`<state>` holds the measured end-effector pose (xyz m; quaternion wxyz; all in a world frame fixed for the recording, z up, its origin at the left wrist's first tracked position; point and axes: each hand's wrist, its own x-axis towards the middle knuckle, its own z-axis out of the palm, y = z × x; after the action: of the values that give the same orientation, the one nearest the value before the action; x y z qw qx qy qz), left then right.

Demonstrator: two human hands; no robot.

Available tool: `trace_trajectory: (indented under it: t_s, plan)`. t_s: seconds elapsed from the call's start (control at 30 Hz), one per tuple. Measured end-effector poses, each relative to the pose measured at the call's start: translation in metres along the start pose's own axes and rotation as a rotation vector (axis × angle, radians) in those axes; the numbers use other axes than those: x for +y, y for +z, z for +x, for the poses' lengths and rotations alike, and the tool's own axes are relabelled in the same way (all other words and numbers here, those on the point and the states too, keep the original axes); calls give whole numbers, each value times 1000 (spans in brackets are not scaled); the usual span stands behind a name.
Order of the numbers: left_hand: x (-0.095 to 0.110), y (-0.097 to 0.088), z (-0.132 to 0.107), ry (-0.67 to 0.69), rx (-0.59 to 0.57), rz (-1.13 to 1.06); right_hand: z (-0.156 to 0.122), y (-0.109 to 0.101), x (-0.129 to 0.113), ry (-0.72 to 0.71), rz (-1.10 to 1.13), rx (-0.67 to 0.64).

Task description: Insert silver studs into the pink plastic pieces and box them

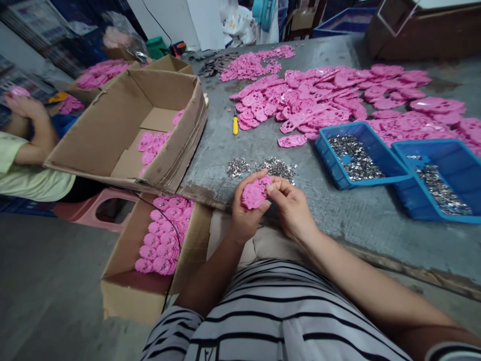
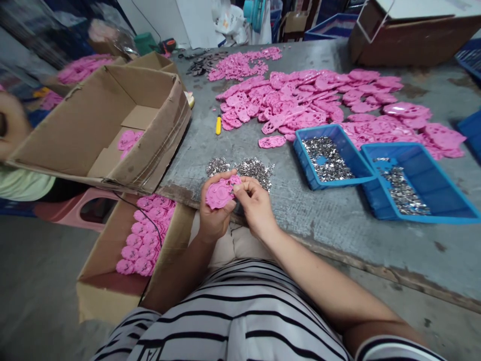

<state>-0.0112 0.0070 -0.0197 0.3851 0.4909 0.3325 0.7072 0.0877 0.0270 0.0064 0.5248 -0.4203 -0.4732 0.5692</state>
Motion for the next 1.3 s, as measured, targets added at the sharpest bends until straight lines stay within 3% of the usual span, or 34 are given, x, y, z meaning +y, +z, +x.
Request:
trace_trajectory:
  t_s: [0.3,0.43,0.7,0.83,0.97,1.1,1.3]
  plan:
    - [-1,-1,0,5,20,-10,0,3,1,-11,-14,-10]
    - [-1,2,-2,20,26,-55,2,3,4,-82,-90,5]
    - [2,6,-1,-247,116,-224,1,-4,5,-85,-72,-31]
    - [7,5,1,-291,109,-276,12,-25,0,-155,-141,20]
    - [13,3,2,-336,140,-328,41,-64,1,-262,-368,148]
    - [16,0,4,-411,169,-313,70,-98,7,-173,-654,201]
    - [10,3,11,-652,170,-313,84,-109,19,-122,-925,116]
